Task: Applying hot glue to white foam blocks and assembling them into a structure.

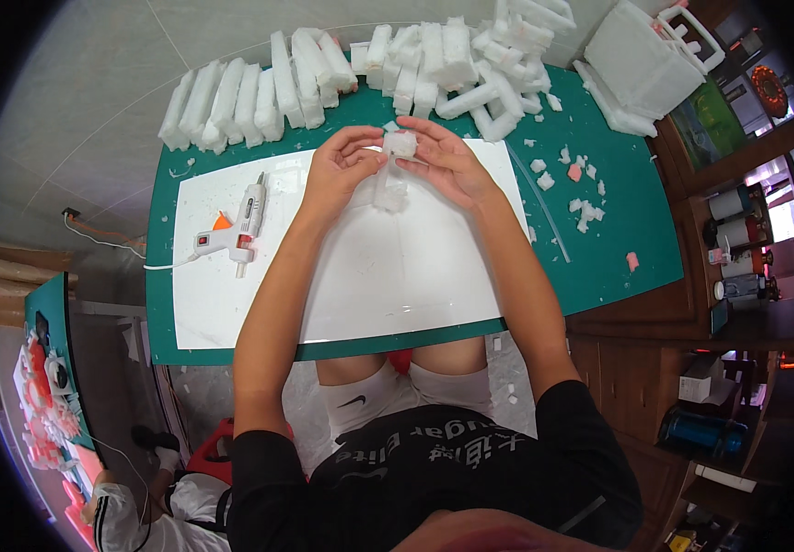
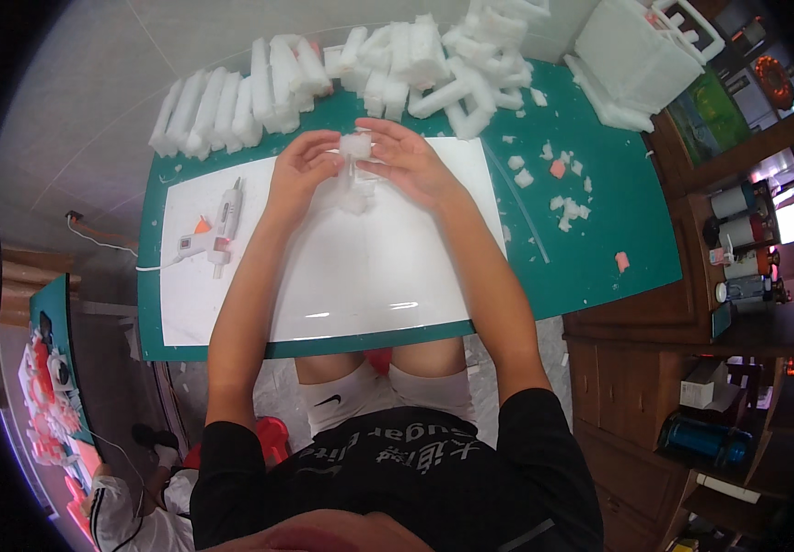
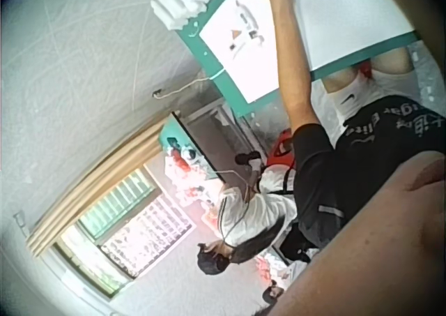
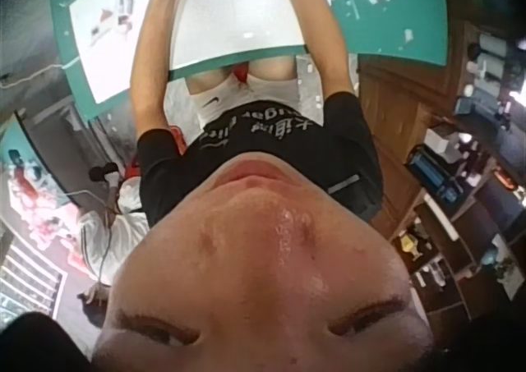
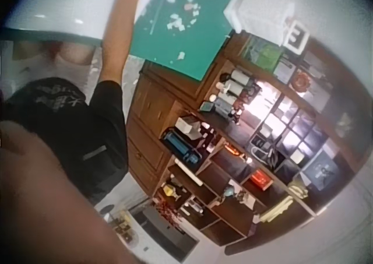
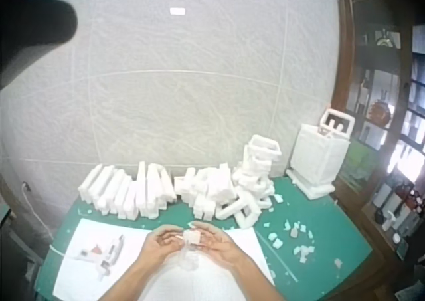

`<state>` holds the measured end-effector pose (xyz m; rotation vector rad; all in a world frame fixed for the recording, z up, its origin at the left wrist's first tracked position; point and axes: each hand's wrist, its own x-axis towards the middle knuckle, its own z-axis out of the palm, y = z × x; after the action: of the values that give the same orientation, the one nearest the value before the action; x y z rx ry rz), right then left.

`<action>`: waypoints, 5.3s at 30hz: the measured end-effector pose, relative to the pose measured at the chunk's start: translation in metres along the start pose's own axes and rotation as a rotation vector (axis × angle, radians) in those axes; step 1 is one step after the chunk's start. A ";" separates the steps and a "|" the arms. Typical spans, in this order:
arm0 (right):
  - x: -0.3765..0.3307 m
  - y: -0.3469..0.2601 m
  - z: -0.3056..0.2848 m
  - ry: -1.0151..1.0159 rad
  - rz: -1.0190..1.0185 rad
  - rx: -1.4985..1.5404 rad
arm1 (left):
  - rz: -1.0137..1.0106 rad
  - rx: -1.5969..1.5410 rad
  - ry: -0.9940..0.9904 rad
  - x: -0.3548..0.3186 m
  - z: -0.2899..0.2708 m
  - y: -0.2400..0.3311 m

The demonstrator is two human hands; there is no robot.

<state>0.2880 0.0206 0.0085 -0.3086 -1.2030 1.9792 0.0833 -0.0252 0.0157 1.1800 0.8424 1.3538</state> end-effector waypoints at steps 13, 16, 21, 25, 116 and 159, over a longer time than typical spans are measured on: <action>0.001 0.006 -0.012 0.152 -0.033 -0.014 | -0.010 0.017 0.070 0.000 0.001 0.002; 0.003 0.007 -0.012 0.203 -0.052 -0.130 | -0.015 0.029 0.098 0.001 -0.004 0.001; 0.005 0.010 -0.016 0.395 0.004 -0.704 | 0.004 -0.079 0.168 0.009 -0.018 0.007; 0.002 0.019 0.015 0.167 -0.042 -1.160 | 0.076 -0.301 0.284 0.011 -0.041 0.011; -0.002 0.015 0.002 0.465 0.028 -1.615 | -0.181 -0.290 0.126 0.007 -0.017 -0.008; 0.004 0.014 0.013 0.275 0.037 -0.572 | -0.289 0.014 -0.023 -0.004 0.006 -0.002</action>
<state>0.2708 0.0120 0.0043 -0.8633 -1.5625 1.5207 0.0893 -0.0295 0.0146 1.0374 0.9661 1.0979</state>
